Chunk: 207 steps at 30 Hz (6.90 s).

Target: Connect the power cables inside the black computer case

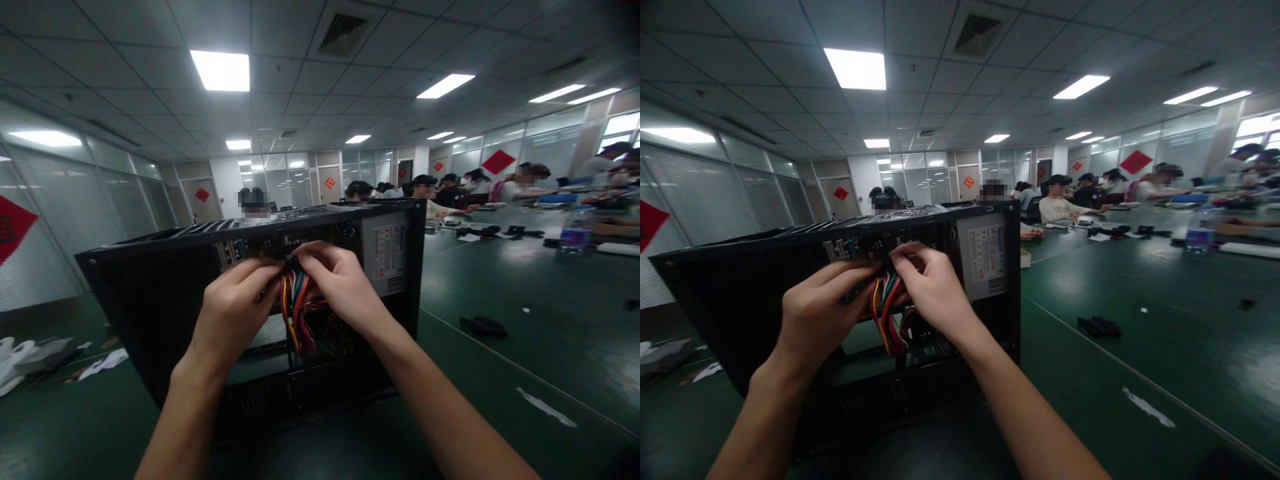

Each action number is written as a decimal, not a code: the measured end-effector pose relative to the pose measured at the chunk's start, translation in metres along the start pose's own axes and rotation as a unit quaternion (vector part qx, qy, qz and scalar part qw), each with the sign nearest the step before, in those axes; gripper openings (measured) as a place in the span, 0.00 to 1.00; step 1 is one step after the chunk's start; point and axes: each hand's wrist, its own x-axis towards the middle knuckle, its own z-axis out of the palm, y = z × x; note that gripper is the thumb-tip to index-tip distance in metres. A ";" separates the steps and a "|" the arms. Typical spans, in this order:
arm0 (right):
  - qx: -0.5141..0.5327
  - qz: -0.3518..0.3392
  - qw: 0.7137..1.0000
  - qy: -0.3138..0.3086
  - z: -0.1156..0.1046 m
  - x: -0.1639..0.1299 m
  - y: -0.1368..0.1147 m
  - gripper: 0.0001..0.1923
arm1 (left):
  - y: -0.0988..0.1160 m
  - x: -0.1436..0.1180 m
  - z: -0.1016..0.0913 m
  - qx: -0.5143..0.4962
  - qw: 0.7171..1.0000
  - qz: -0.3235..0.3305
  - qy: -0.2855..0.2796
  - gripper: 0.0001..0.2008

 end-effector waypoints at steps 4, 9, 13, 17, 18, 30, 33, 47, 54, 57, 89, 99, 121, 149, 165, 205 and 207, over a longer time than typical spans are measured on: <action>-0.246 -0.085 0.966 -0.005 0.005 0.000 0.021 0.17 | -0.017 -0.011 0.014 -0.016 0.997 -0.049 -0.065 0.12; -0.483 -0.093 0.864 -0.106 0.007 -0.003 0.029 0.18 | -0.023 -0.018 0.025 -0.037 0.978 -0.122 -0.166 0.13; -0.570 -0.064 0.806 -0.147 0.002 -0.005 0.034 0.17 | -0.017 -0.018 0.037 -0.036 0.955 -0.154 -0.250 0.14; -0.590 -0.043 0.781 -0.199 -0.008 -0.008 0.051 0.16 | -0.015 -0.022 0.053 -0.067 0.934 -0.159 -0.312 0.16; -0.592 -0.034 0.778 -0.210 -0.011 -0.009 0.056 0.14 | -0.016 -0.024 0.057 -0.070 0.930 -0.160 -0.324 0.16; -0.580 0.019 0.774 -0.252 -0.015 -0.015 0.084 0.12 | -0.018 -0.044 0.079 -0.020 0.912 -0.164 -0.375 0.15; -0.573 0.021 0.779 -0.253 -0.014 -0.016 0.084 0.13 | -0.015 -0.045 0.078 0.005 0.905 -0.179 -0.386 0.15; -0.557 0.027 0.792 -0.249 -0.015 -0.018 0.086 0.14 | -0.008 -0.046 0.075 0.034 0.881 -0.201 -0.427 0.15; -0.561 0.027 0.789 -0.250 -0.014 -0.020 0.084 0.14 | -0.006 -0.047 0.073 0.033 0.883 -0.188 -0.428 0.16; -0.564 0.031 0.786 -0.252 -0.014 -0.020 0.083 0.14 | -0.008 -0.049 0.076 0.029 0.884 -0.185 -0.428 0.16; -0.536 -0.093 0.815 -0.199 -0.013 -0.021 0.086 0.07 | -0.006 -0.054 0.085 0.033 0.887 -0.222 -0.403 0.12; -0.508 -0.046 0.833 -0.216 -0.014 -0.014 0.093 0.10 | 0.005 -0.049 0.068 -0.052 0.884 -0.287 -0.365 0.17; -0.537 0.037 0.803 -0.257 -0.014 -0.013 0.093 0.12 | 0.010 -0.052 0.071 0.011 0.868 -0.201 -0.454 0.17; -0.590 0.080 0.770 -0.228 -0.012 -0.012 0.105 0.14 | 0.011 -0.054 0.074 0.002 0.861 -0.234 -0.451 0.23; -0.566 0.079 0.793 -0.210 -0.016 -0.008 0.103 0.14 | 0.003 -0.054 0.084 0.077 0.848 -0.281 -0.444 0.22; -0.563 0.089 0.791 -0.222 -0.015 -0.012 0.097 0.17 | 0.007 -0.050 0.085 0.119 0.850 -0.272 -0.436 0.24; -0.564 0.092 0.791 -0.220 -0.015 -0.011 0.096 0.17 | 0.007 -0.049 0.086 0.124 0.849 -0.270 -0.437 0.24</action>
